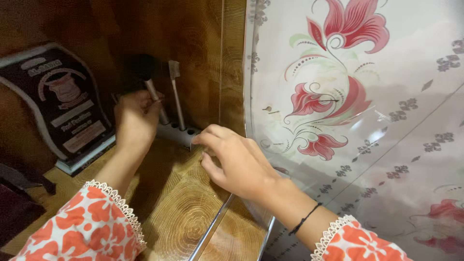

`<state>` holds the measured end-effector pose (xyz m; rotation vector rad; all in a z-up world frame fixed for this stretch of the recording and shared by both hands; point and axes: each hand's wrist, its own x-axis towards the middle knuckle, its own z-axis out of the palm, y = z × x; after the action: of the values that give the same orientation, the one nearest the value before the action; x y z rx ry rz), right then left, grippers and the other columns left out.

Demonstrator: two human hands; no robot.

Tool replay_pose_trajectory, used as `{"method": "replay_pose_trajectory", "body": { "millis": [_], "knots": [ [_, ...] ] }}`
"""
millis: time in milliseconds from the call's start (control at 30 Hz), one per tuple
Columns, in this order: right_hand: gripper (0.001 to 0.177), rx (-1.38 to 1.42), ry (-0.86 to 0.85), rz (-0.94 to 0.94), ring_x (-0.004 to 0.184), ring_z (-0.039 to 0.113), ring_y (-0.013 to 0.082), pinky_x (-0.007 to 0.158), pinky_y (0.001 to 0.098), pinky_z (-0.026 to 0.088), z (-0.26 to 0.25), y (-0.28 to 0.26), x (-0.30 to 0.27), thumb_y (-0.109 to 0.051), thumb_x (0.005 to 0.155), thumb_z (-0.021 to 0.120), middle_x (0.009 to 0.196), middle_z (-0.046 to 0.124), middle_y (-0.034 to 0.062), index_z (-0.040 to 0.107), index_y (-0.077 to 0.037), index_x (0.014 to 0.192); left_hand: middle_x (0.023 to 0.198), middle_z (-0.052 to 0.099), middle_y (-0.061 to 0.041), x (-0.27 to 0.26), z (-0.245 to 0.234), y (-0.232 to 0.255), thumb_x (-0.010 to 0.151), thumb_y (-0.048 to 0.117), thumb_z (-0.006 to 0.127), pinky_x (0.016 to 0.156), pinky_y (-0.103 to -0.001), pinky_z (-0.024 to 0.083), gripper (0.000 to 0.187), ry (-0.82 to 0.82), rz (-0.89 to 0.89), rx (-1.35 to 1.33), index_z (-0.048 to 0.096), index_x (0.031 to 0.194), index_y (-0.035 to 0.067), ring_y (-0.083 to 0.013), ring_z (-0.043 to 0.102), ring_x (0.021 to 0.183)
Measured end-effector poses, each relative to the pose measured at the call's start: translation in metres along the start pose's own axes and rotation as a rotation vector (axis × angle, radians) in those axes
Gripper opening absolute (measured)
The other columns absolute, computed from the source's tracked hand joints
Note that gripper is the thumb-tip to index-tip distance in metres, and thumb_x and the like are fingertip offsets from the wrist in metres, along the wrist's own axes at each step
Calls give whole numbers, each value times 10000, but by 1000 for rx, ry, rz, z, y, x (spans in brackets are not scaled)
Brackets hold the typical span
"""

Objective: The person organizes cosmetics on a vanity table by picking up items one at a time and placing them into a mirrored cabinet. They handle nail polish bottles, makeup brushes, compacts, and small containers, arranging them on shelves inside the cabinet.

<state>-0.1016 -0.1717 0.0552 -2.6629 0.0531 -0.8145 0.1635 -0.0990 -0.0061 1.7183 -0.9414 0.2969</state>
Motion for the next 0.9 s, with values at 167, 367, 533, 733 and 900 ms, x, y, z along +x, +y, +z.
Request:
{"method": "replay_pose_trajectory", "body": {
  "millis": [167,367,533,733,900],
  "knots": [
    [271,-8,-14,-17,1076,651,318,878,438,535,4,5,-1,-148,873,645,1072,670,104,678,-59,1126,947,768,-192,-3,5,-11,923,78,700,724,-349,555,203,-41,-31,39,755,1090,-24,-239,755,818],
    [276,-30,-20,-45,1067,650,316,862,441,533,6,7,-2,-146,861,658,1058,673,104,678,-54,1120,957,775,-168,2,17,-20,910,104,721,728,-328,560,197,-22,-45,-42,736,1048,-36,-192,752,830],
    [259,-35,23,-39,1066,649,317,872,443,530,7,4,0,-139,863,653,1074,683,100,676,-52,1105,882,778,-209,-11,10,-16,905,138,711,713,-398,545,201,-177,-133,50,735,977,-48,-284,723,787],
    [380,72,138,-95,1191,617,366,999,426,509,11,-2,8,-153,950,628,1259,645,183,590,11,1291,1125,722,-267,-35,-11,32,896,249,666,954,-478,527,372,-200,-214,285,749,1152,-8,-399,693,1085],
    [520,-160,173,-178,1464,406,376,1220,482,301,32,-11,24,-237,1019,550,1501,505,227,480,44,1451,1537,352,-295,-75,-27,70,899,419,573,1153,-529,213,828,-164,126,875,343,1463,-142,-406,282,1457]
  ]
}}
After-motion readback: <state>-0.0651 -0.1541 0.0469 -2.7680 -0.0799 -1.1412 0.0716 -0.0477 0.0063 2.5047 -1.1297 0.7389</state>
